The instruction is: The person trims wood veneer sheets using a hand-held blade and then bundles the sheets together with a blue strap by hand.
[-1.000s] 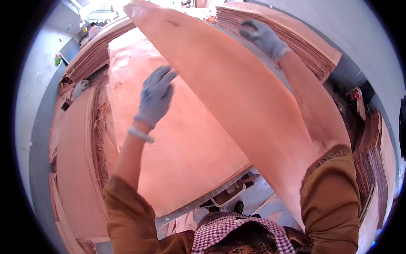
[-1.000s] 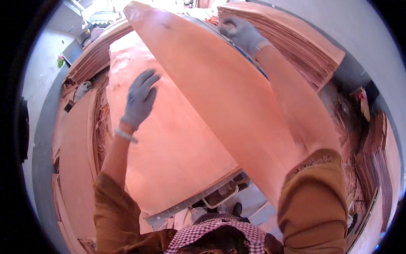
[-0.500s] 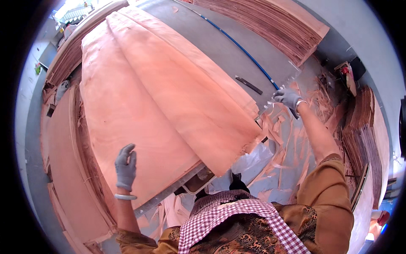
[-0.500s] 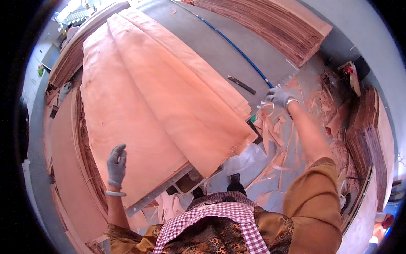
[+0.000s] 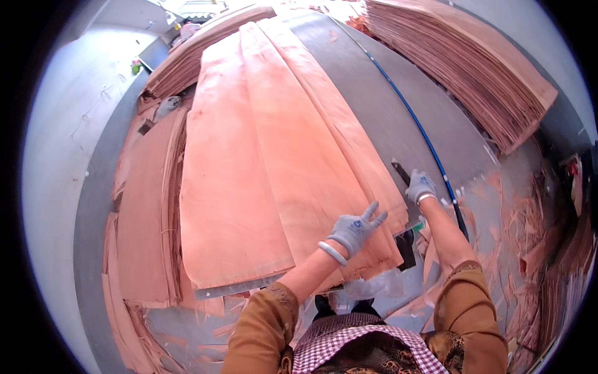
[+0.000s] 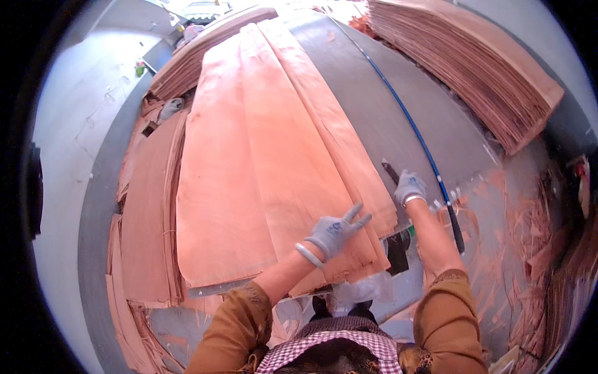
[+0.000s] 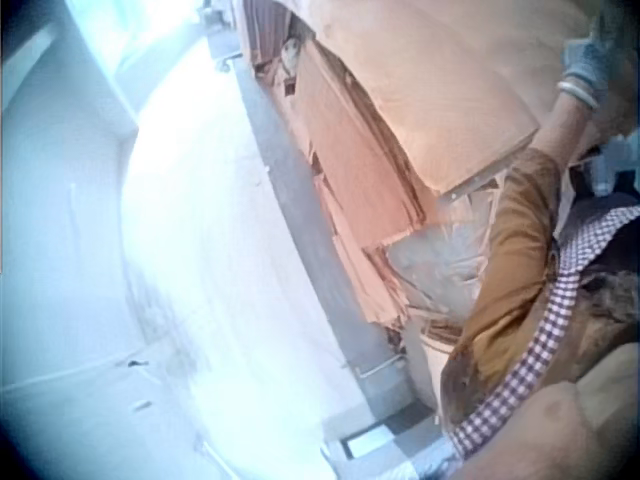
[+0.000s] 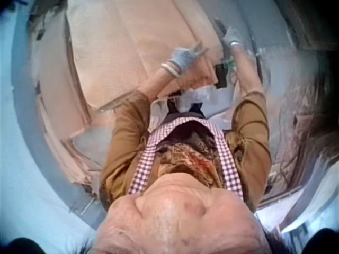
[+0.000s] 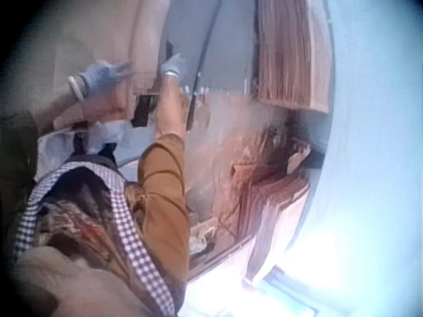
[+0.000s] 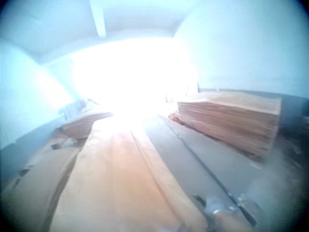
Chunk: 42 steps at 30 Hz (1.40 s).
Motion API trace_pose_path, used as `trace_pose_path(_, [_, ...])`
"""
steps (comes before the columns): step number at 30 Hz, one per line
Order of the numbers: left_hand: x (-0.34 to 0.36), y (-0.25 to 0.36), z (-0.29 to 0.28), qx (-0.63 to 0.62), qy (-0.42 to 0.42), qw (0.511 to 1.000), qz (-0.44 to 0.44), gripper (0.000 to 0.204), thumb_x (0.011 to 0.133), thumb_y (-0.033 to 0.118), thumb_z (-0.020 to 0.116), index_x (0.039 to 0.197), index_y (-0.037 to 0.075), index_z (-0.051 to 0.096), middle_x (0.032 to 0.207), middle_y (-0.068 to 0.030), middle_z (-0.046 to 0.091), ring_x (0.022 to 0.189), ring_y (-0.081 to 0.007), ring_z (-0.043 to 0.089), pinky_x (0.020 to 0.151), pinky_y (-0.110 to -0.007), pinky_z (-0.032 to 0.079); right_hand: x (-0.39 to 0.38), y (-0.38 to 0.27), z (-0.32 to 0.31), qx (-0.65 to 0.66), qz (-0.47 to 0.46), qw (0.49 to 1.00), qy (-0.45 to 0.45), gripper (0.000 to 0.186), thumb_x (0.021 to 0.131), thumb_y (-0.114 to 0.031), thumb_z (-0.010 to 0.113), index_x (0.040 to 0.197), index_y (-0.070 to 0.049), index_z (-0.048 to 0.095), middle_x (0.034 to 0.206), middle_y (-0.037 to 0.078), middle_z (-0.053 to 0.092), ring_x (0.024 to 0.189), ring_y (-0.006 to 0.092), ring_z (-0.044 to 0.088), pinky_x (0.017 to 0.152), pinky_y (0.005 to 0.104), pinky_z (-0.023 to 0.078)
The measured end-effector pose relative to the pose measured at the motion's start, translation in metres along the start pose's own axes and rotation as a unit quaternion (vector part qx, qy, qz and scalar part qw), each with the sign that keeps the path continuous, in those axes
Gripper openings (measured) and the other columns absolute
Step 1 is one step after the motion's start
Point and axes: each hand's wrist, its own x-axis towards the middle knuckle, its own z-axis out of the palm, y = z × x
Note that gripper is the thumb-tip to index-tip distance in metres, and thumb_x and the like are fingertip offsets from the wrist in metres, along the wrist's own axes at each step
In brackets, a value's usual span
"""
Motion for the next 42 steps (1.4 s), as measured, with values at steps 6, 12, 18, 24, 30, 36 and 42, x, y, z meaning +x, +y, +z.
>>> trace_pose_path(6, [0.009,-0.013,0.003,-0.047,0.009,0.999,0.009,0.024,0.077,0.001,0.052,0.1,0.007,0.059,0.11,-0.0112,0.06,0.074,-0.0316,0.066,0.062,-0.04,0.054,0.01,0.069,-0.006,0.316,-0.008,0.931,-0.182,0.028,0.076,-0.01,0.064,0.103,-0.002,0.057,0.084,0.017,0.064,0.077,0.0273,0.064,0.068,0.0377,0.051])
trace_pose_path(12, [-0.055,-0.034,-0.092,-0.143,0.154,0.977,0.023,0.023,0.07,0.0,0.056,0.093,0.004,0.057,0.108,-0.0165,0.061,0.1,-0.033,0.06,0.078,-0.044,0.05,-0.015,0.187,0.014,0.357,-0.077,0.929,0.058,0.022,0.073,-0.005,0.063,0.094,-0.003,0.054,0.075,0.01,0.057,0.072,0.023,0.058,0.066,0.0368,0.047])
trace_pose_path(18, [-0.151,-0.06,-0.149,-0.149,0.27,0.947,-0.091,0.027,0.072,0.003,0.061,0.099,0.003,0.058,0.115,-0.0175,0.06,0.103,-0.0365,0.059,0.087,-0.041,0.048,-0.044,0.194,0.051,0.22,0.024,0.972,0.08,0.034,0.073,-0.014,0.067,0.103,-0.004,0.055,0.095,0.019,0.063,0.088,0.0365,0.061,0.08,0.0417,0.047])
trace_pose_path(24, [-0.219,-0.078,-0.13,-0.127,0.303,0.928,-0.177,0.023,0.076,0.007,0.06,0.099,0.003,0.06,0.116,-0.0176,0.061,0.106,-0.0369,0.058,0.09,-0.041,0.047,-0.055,0.157,0.033,0.154,0.11,0.982,0.005,0.041,0.078,-0.023,0.065,0.111,-0.002,0.053,0.106,0.022,0.064,0.102,0.0368,0.062,0.088,0.0417,0.047])
trace_pose_path(30, [-0.266,-0.088,-0.077,-0.187,0.345,0.884,-0.253,0.022,0.079,0.005,0.057,0.1,0.003,0.06,0.116,-0.0181,0.06,0.108,-0.0354,0.058,0.093,-0.04,0.047,-0.071,0.118,0.031,0.525,0.138,0.84,-0.025,0.021,0.087,-0.021,0.055,0.099,-0.005,0.057,0.073,0.011,0.065,0.063,0.022,0.066,0.05,0.0337,0.047])
trace_pose_path(36, [-0.298,-0.108,-0.035,-0.236,0.368,0.849,-0.299,0.019,0.083,0.001,0.053,0.101,0.002,0.059,0.118,-0.0184,0.058,0.108,-0.0321,0.058,0.092,-0.037,0.048,-0.099,0.074,-0.006,0.466,0.015,0.884,0.003,0.013,0.083,-0.015,0.068,0.085,-0.007,0.058,0.063,0.001,0.057,0.048,0.009,0.05,0.042,0.0249,0.04])
trace_pose_path(42, [-0.319,-0.119,-0.014,-0.266,0.365,0.823,-0.344,0.017,0.085,0.002,0.052,0.101,0.001,0.058,0.118,-0.0183,0.057,0.105,-0.0299,0.058,0.091,-0.034,0.049,-0.138,0.044,-0.016,0.478,0.002,0.878,-0.018,0.011,0.084,-0.011,0.067,0.085,-0.006,0.057,0.064,-0.001,0.056,0.05,0.0087,0.051,0.043,0.0242,0.041])
